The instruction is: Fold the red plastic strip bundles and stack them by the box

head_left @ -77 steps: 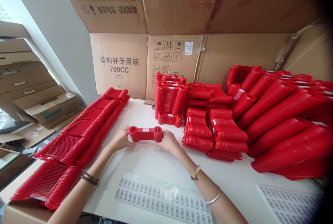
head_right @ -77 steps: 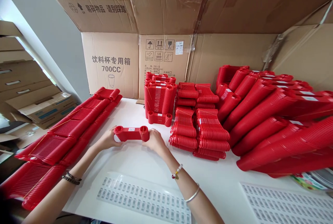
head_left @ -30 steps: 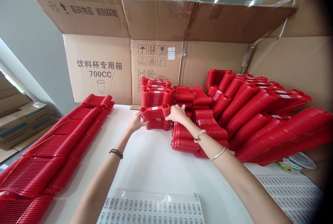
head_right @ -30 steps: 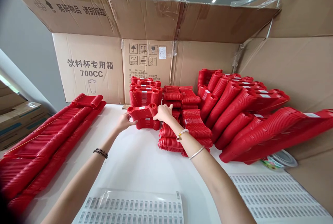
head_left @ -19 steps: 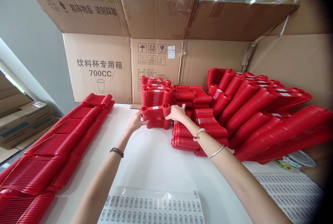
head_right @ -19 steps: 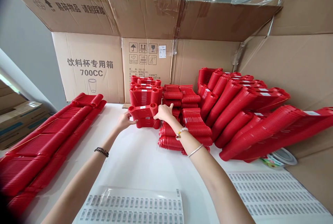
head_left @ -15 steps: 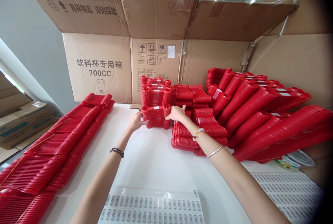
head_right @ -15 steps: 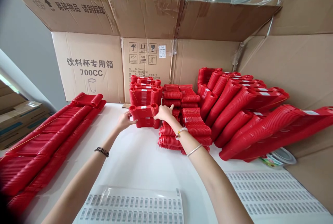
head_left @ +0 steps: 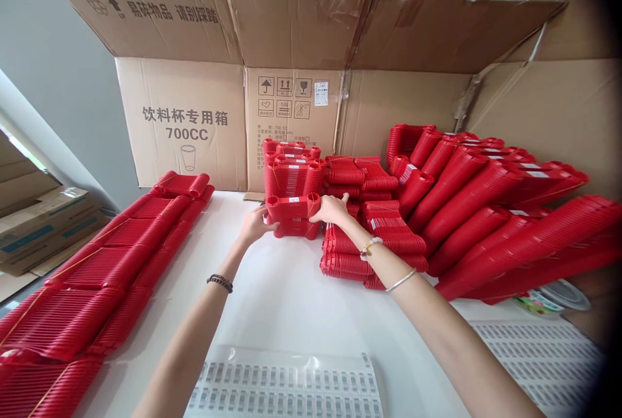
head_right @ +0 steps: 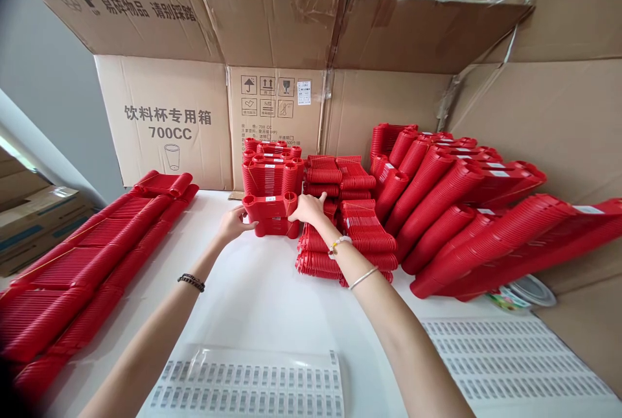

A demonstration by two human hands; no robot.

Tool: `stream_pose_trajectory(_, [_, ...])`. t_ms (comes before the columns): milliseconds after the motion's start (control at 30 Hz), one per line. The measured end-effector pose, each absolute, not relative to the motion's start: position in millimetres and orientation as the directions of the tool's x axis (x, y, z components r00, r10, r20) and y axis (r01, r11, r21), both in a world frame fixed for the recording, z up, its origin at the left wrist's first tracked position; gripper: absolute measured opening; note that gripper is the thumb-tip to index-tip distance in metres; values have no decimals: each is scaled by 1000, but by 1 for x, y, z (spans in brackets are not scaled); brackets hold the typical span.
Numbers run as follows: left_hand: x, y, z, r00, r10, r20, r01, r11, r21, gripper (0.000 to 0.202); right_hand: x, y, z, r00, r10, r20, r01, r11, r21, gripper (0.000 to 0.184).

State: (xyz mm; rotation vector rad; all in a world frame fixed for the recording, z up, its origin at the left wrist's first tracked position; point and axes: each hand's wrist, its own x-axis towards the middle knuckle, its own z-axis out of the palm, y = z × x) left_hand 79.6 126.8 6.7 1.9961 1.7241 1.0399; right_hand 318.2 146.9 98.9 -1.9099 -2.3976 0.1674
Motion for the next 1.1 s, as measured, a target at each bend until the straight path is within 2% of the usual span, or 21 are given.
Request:
stream_pose_trajectory(833, [78, 128, 7, 30, 950, 310, 761, -223, 610, 20, 326, 155, 100, -251, 965, -76, 961, 238, -141, 41])
stream_pose_trajectory(1100, [83, 127, 11, 29, 954, 300, 749, -220, 626, 20, 337, 149, 122, -267, 963, -36, 937, 251, -244, 35])
